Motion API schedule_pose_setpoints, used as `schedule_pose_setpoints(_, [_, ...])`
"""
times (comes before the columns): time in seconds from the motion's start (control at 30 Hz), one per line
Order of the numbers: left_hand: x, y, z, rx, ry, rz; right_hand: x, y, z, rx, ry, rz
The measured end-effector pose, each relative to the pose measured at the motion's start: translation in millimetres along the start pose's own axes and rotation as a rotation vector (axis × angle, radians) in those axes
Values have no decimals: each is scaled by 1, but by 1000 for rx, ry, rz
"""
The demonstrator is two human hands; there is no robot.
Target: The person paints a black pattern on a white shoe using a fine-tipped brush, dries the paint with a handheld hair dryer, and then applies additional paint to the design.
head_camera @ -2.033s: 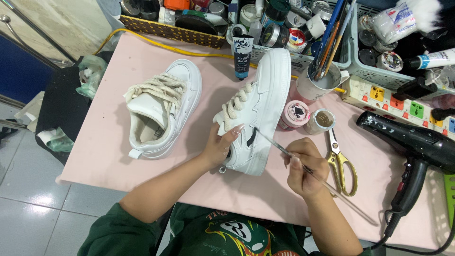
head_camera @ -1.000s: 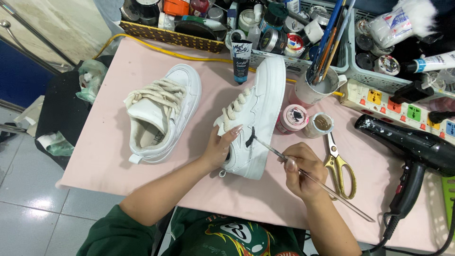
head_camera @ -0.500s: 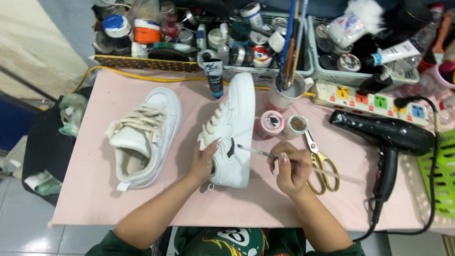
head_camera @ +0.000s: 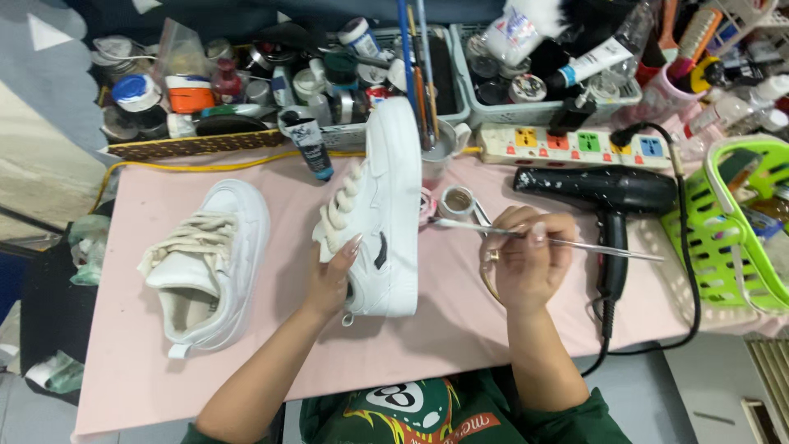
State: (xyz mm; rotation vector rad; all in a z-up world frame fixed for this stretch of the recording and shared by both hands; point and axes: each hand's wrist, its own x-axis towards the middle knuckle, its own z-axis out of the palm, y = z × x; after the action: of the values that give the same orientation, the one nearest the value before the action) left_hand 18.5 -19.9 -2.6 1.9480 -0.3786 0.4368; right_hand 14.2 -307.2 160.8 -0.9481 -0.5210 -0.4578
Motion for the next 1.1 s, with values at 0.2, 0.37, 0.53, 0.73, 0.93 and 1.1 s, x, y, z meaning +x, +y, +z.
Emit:
schedule_pose_setpoints(0.2, [51,79,50,-722,-6,-382,3,-42,-23,-91,115,5])
schedule_pose_setpoints(0.37, [74,108,84,-885,-59,-442,-4,-64,-44,-286,164,47])
schedule_pose_setpoints(0.53, [84,126,102,-842,-27,-620,-7,-71,-56,-486,156,-41])
schedule_pose_setpoints(0.73, [76,105,108,-875,-68,-514,-11,-51,-52,-506,22,30])
schedule_pose_setpoints(0.93, [71,90,111,-964,-53,-577,-6,-36,-48,-511,-166,54])
schedule_pose_setpoints(1.1, [69,80,114,-992,-72,-488,-3,-30,-45,-607,-191,2])
